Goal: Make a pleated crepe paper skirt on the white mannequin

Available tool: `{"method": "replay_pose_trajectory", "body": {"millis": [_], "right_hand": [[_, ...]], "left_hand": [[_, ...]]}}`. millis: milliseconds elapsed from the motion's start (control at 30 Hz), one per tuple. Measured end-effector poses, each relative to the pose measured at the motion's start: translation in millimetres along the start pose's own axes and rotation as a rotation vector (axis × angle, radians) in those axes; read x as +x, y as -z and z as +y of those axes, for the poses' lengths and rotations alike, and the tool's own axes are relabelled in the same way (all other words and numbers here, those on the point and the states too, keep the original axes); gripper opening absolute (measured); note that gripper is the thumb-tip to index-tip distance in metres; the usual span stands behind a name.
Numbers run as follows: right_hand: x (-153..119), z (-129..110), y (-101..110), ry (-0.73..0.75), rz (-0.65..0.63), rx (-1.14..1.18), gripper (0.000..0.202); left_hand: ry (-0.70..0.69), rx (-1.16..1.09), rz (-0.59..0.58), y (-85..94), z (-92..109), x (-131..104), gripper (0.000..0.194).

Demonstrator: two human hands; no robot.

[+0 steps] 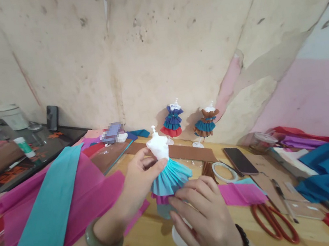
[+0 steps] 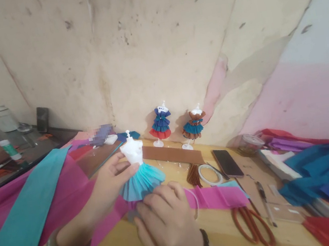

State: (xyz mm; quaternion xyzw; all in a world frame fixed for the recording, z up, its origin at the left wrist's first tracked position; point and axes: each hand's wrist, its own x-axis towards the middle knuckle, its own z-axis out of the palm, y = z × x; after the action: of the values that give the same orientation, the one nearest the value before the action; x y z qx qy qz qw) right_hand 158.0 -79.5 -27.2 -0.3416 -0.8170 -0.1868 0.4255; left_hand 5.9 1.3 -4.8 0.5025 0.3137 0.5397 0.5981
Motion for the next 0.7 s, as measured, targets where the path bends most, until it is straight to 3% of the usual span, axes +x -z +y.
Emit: {"method": "replay_pose_trajectory", "body": {"millis": [100,267,333,433,567,700], "right_hand": [[3.6,4.5,11.1,-0.124,0.07,0.137,0.015],[1.4,19.9,15.0,-0.46,0.178,0.23,0.011],[-0.1,26.2,14.0,-0.629,0.155,0.303,0.014],[-0.6,31.4,15.1,-0.818,0.051,0.493,0.034],[3.7,29.1,20.0,-0.832,-0.049,0.749,0.041],[7.7,26.7,21.9,-0.784,-0.071,0.827,0.032]], "left_hand": [[-0.045,0.015,-0.028,2.8,0.9,1.3,0.051],[-0.095,0.104,-0.144,6.3,2.3,-0.2,0.047],[-0.108,0.165,-0.197,5.5,2.4,-2.6,0.047],[-0.132,0.241,-0.304,1.2,1.8,-8.7,0.046],[-0.071,0.244,-0.44,-4.1,-1.0,-18.7,0.046],[-0.074,0.296,-0.451,-1.1,-4.8,-21.1,0.059]]}}
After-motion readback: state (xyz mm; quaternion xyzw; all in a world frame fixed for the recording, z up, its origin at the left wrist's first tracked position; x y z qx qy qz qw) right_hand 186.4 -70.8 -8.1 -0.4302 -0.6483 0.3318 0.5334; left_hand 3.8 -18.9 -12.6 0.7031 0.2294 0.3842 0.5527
